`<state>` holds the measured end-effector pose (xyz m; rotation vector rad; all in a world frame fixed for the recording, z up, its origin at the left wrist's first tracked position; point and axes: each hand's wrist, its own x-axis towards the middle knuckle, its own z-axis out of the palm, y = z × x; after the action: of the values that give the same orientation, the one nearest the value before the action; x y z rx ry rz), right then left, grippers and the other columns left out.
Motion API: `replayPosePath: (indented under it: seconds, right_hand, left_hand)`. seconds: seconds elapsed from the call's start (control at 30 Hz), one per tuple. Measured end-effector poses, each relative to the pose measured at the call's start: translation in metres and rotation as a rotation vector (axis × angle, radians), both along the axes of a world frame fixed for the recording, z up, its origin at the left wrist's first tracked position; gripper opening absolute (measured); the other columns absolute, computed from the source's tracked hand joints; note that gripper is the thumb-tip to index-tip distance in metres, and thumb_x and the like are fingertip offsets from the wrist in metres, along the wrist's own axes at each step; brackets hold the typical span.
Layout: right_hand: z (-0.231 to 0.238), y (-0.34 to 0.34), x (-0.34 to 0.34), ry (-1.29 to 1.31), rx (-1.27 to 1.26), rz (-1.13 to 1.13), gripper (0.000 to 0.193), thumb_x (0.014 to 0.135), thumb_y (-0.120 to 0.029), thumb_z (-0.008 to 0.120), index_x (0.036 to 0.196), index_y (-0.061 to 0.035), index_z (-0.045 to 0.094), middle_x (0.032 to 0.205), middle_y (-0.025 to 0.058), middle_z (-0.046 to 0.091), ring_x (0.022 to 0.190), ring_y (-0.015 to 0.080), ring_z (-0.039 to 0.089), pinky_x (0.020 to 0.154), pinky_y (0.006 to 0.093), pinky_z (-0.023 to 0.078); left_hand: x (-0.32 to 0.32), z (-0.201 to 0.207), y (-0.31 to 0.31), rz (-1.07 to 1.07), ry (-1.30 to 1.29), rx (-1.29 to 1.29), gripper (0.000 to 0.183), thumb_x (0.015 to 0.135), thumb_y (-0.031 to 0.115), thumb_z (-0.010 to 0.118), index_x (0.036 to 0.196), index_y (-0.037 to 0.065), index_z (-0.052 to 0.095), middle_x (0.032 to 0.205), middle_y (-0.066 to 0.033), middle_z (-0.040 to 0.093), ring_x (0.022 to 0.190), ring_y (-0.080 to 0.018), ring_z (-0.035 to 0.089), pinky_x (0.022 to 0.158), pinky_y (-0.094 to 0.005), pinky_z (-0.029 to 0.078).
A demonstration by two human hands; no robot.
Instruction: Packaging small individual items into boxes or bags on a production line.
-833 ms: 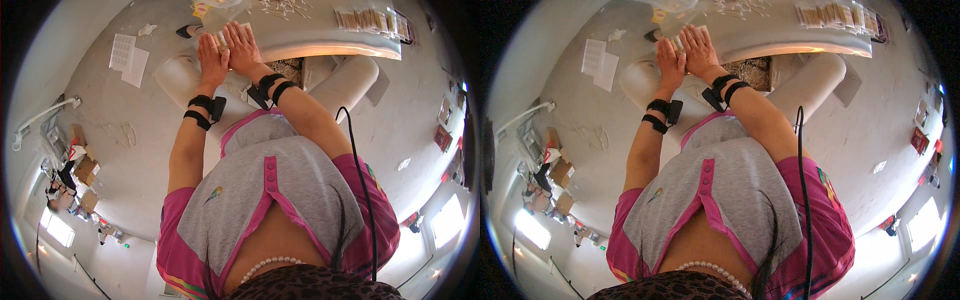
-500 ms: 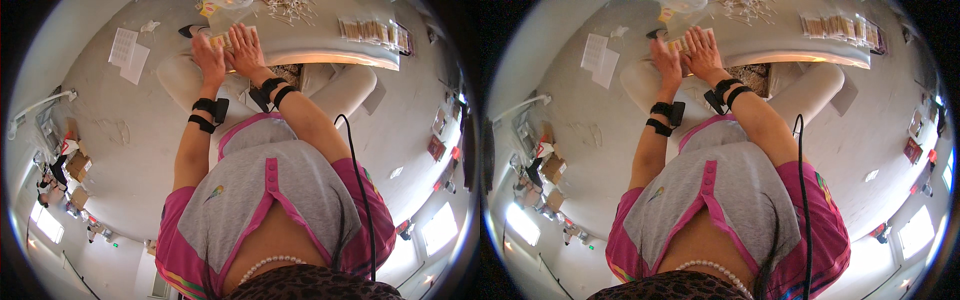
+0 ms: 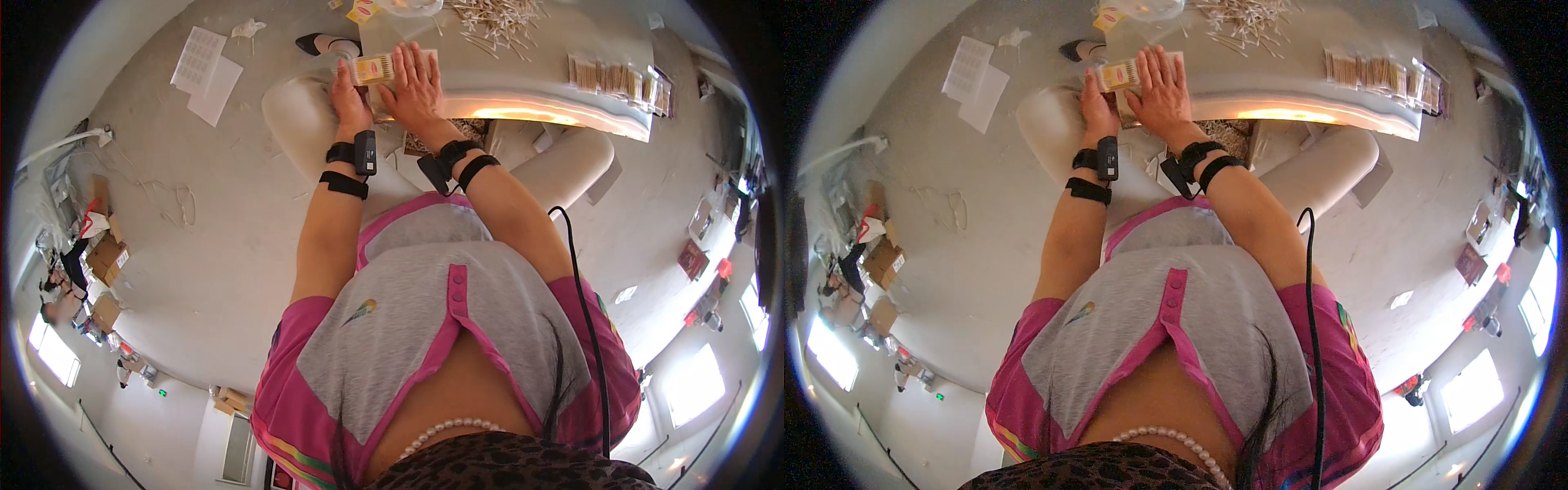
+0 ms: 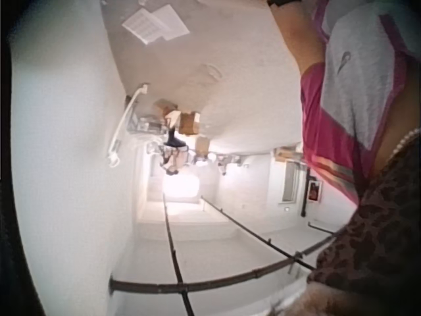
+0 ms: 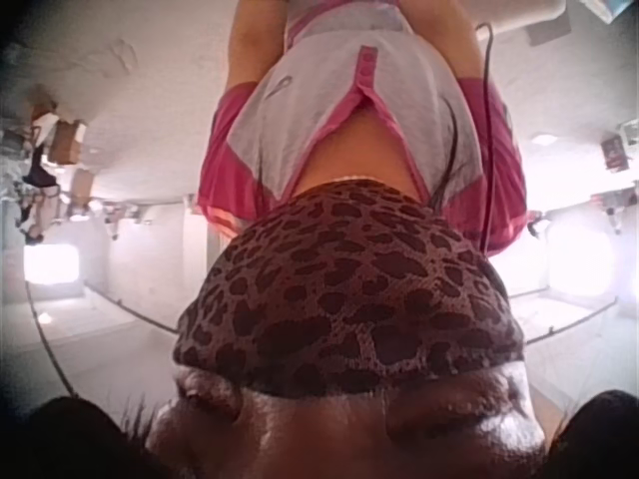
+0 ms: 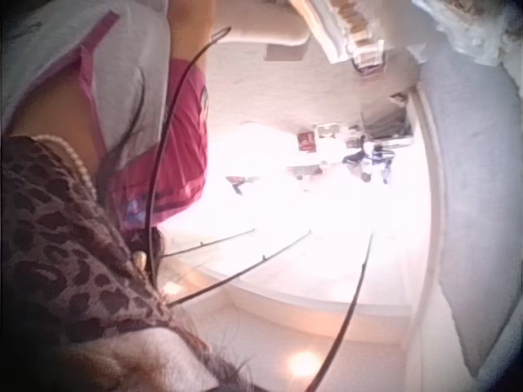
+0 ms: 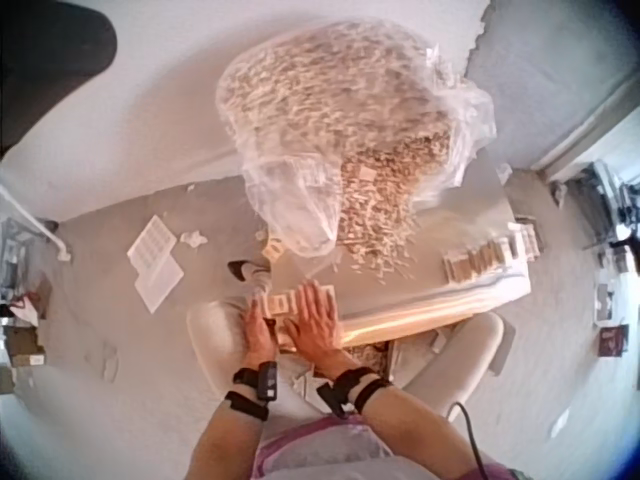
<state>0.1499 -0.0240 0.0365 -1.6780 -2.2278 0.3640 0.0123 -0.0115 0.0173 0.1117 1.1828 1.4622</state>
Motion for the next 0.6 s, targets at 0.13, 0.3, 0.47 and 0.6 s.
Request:
replayPosePath:
  seconds: [0.13,0.3,0.47,0.6]
  right_hand:
    - [0.000,-0.001,0.002,0.020,-0.025,0.001,0.081,0.101,-0.051,0.048,0.161,-0.0029,0.023,0.167,0.0111,0.027,0.158,0.0285,0.013,0.127,0.0517,0.003]
    - [0.003,-0.001,0.001,0.058,-0.044,0.010,0.080,0.101,-0.050,0.047,0.161,-0.0020,0.023,0.167,0.0123,0.026,0.158,0.0297,0.012,0.127,0.0516,0.003]
    - [0.004,-0.001,0.002,0.063,-0.051,0.022,0.080,0.101,-0.050,0.047,0.160,-0.0012,0.022,0.168,0.0136,0.024,0.158,0.0308,0.011,0.127,0.0517,0.003]
    - [0.002,-0.001,0.003,0.071,-0.041,0.024,0.081,0.101,-0.050,0.048,0.160,-0.0007,0.023,0.168,0.0143,0.023,0.158,0.0315,0.012,0.127,0.0522,0.005]
  left_hand:
    - [0.004,-0.004,0.004,0.014,-0.021,-0.036,0.038,0.104,0.042,0.059,0.108,0.004,0.063,0.105,-0.0055,0.068,0.095,-0.0180,0.068,0.084,-0.0336,0.055]
    - [0.001,-0.016,0.006,0.023,-0.024,-0.008,0.034,0.103,0.037,0.063,0.105,0.003,0.063,0.102,-0.0047,0.069,0.092,-0.0168,0.068,0.083,-0.0336,0.055]
    - [0.000,-0.020,0.005,0.030,-0.015,0.001,0.029,0.101,0.033,0.066,0.099,0.005,0.064,0.097,-0.0029,0.069,0.088,-0.0152,0.067,0.081,-0.0319,0.055]
    - [0.003,-0.018,0.006,0.052,0.033,0.021,0.028,0.100,0.033,0.069,0.096,0.005,0.064,0.094,-0.0026,0.069,0.085,-0.0143,0.067,0.079,-0.0309,0.055]
